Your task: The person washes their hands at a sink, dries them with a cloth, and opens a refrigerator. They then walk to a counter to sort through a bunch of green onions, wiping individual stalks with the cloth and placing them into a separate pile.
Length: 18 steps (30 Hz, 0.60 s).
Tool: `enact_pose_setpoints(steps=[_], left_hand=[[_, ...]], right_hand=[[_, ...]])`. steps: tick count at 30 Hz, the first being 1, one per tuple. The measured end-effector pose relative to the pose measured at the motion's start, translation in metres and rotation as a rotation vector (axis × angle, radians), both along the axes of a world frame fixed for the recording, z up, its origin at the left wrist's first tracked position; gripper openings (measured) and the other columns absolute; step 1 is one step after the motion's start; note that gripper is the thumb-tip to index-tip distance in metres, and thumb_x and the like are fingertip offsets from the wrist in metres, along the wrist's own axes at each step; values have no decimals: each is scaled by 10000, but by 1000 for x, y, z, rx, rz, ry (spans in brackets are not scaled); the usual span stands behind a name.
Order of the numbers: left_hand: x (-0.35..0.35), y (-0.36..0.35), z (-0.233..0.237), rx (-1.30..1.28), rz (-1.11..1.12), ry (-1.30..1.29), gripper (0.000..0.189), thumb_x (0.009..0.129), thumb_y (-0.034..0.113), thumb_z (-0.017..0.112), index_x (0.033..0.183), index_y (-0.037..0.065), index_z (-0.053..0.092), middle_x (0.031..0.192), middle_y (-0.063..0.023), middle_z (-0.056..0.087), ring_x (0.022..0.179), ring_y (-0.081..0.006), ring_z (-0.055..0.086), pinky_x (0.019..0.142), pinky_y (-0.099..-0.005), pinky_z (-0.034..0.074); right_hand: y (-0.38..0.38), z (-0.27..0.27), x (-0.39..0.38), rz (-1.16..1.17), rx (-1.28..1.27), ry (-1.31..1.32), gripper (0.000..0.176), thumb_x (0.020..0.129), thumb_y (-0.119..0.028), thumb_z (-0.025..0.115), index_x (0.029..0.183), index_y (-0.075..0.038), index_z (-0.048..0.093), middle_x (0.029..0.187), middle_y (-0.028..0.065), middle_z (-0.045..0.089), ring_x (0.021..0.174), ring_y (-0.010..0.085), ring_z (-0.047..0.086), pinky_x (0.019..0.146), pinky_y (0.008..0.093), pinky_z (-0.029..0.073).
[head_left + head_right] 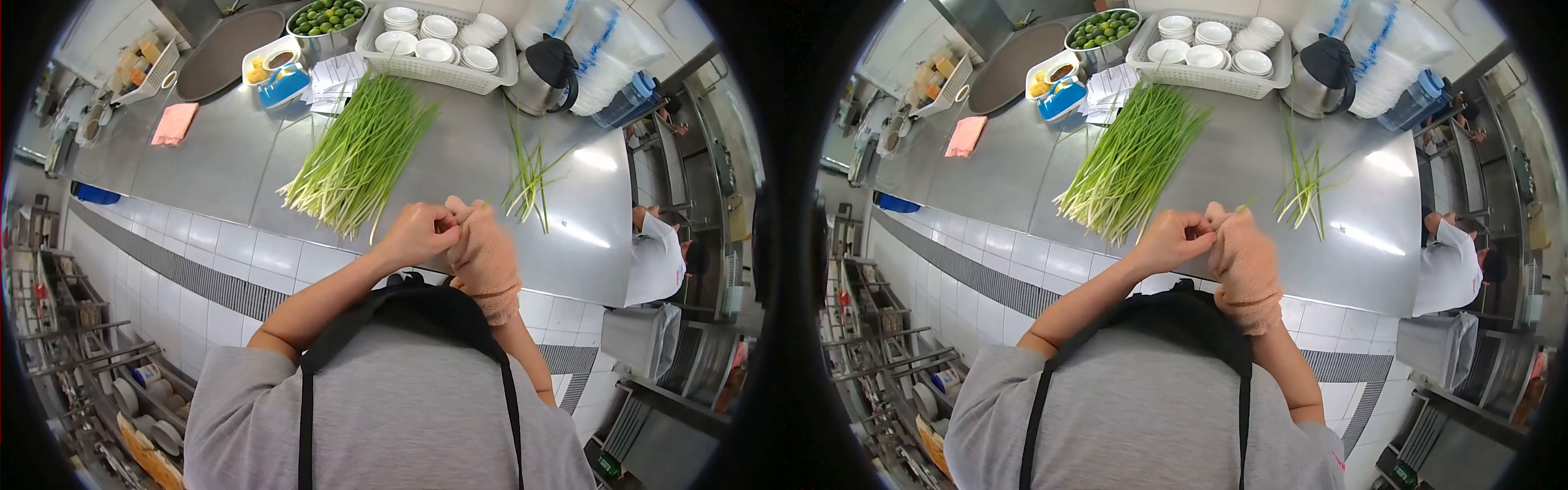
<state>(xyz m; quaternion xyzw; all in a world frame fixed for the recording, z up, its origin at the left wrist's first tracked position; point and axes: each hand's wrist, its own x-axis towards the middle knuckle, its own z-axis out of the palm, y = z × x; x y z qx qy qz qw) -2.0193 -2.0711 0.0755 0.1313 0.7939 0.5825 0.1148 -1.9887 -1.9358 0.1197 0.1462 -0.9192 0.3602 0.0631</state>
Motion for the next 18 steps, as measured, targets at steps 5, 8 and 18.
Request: enact_pose_setpoints(steps=[5, 8, 18], left_hand=[[-2, 3, 14, -172, -149, -25, 165, 717, 143, 619, 712, -22, 613, 592, -65, 586, 519, -100, 508, 501, -253, 420], [-2, 0, 14, -129, -167, -45, 160, 705, 143, 619, 705, -17, 612, 592, -70, 578, 526, -103, 511, 501, -254, 420], [-41, 29, -3, -317, -95, 368, 184, 717, 199, 601, 711, 16, 617, 659, -124, 605, 614, -286, 587, 571, -372, 458]], right_hand=[[12, -18, -4, 30, 58, 93, 144, 707, 46, 488, 807, -57, 472, 714, 46, 457, 679, 153, 516, 571, 256, 398], [30, -12, -6, -34, -385, 110, 273, 577, -20, 629, 774, -58, 445, 761, 56, 441, 702, 145, 497, 604, 269, 395], [88, 30, 16, -556, -827, 9, 648, 316, -50, 734, 883, 25, 429, 870, 22, 390, 773, 83, 383, 713, 201, 382]])
